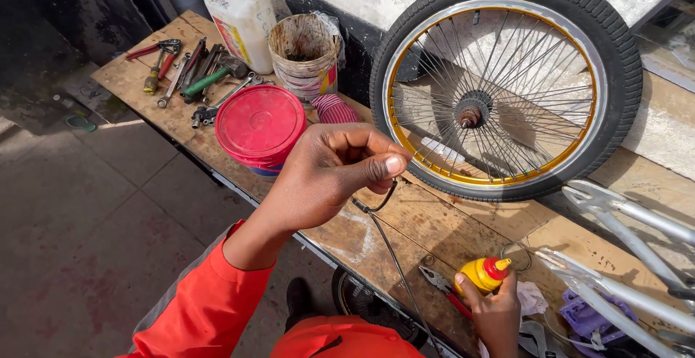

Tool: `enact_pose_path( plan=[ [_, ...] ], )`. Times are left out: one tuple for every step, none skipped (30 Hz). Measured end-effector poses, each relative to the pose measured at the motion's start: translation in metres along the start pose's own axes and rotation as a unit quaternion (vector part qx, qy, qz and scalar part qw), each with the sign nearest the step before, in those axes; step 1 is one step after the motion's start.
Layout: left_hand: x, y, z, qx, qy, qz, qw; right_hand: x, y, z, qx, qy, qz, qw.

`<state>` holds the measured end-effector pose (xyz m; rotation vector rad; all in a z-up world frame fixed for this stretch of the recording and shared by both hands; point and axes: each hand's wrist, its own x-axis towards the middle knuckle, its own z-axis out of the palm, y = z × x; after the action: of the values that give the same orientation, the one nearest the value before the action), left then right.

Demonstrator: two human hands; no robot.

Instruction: Lubricating a bicycle brake cable by applying oil to the inner wire and sliding it through the housing.

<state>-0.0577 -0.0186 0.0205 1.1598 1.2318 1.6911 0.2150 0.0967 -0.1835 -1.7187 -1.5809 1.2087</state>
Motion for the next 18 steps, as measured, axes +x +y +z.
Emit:
enact_pose_path(
  plan=[
    [-0.001,0.001,-0.001,0.005,0.0,0.008,1.0,-0.015,-0.018,-0.009,-0.004,-0.021,0.037,0.999],
    [-0.002,0.005,-0.001,0.004,0.0,0.007,1.0,-0.021,-0.017,-0.014,-0.005,-0.021,0.039,0.999],
    [-0.003,0.009,-0.001,0.083,-0.014,0.065,0.994,-0.026,-0.016,-0.02,-0.087,-0.009,0.035,0.996],
    [-0.002,0.013,-0.001,0.16,-0.029,0.126,0.979,-0.031,-0.015,-0.027,-0.167,0.005,0.029,0.986],
    [-0.002,0.014,0.002,0.159,-0.031,0.128,0.979,-0.037,-0.013,-0.03,-0.166,0.008,0.029,0.986],
    [-0.002,0.015,0.005,0.137,-0.015,0.085,0.987,-0.043,-0.012,-0.034,-0.165,0.052,-0.019,0.985],
    [-0.003,0.017,0.007,0.115,0.001,0.042,0.992,-0.049,-0.01,-0.038,-0.164,0.097,-0.067,0.979],
    [-0.001,0.014,0.008,0.115,-0.001,0.043,0.992,-0.055,-0.016,-0.043,-0.163,0.099,-0.068,0.979],
    [0.0,0.012,0.008,0.092,-0.003,0.038,0.995,-0.061,-0.022,-0.048,-0.124,0.118,-0.159,0.972],
    [0.002,0.009,0.01,0.067,-0.007,0.032,0.997,-0.069,-0.026,-0.055,-0.085,0.139,-0.247,0.955],
    [0.001,0.007,0.012,0.064,-0.01,0.032,0.997,-0.07,-0.028,-0.061,-0.086,0.142,-0.245,0.955],
    [0.002,0.005,0.015,0.053,-0.011,0.033,0.998,-0.07,-0.03,-0.067,-0.011,0.128,-0.273,0.954],
    [0.003,0.003,0.018,0.041,-0.013,0.033,0.999,-0.071,-0.032,-0.074,0.064,0.114,-0.299,0.945],
    [0.003,0.0,0.02,0.038,-0.018,0.034,0.999,-0.078,-0.047,-0.08,0.062,0.12,-0.298,0.945],
    [0.003,-0.002,0.023,0.03,-0.008,0.028,0.999,-0.086,-0.062,-0.087,0.061,0.121,-0.323,0.937],
    [0.003,-0.004,0.025,0.024,0.004,0.021,1.0,-0.093,-0.077,-0.093,0.059,0.12,-0.348,0.928],
    [0.001,-0.005,0.029,0.021,0.0,0.021,1.0,-0.087,-0.08,-0.101,0.057,0.124,-0.347,0.928],
    [0.001,-0.005,0.033,-0.005,0.009,0.015,1.0,-0.08,-0.084,-0.111,0.064,0.098,-0.388,0.914]
  ],
)
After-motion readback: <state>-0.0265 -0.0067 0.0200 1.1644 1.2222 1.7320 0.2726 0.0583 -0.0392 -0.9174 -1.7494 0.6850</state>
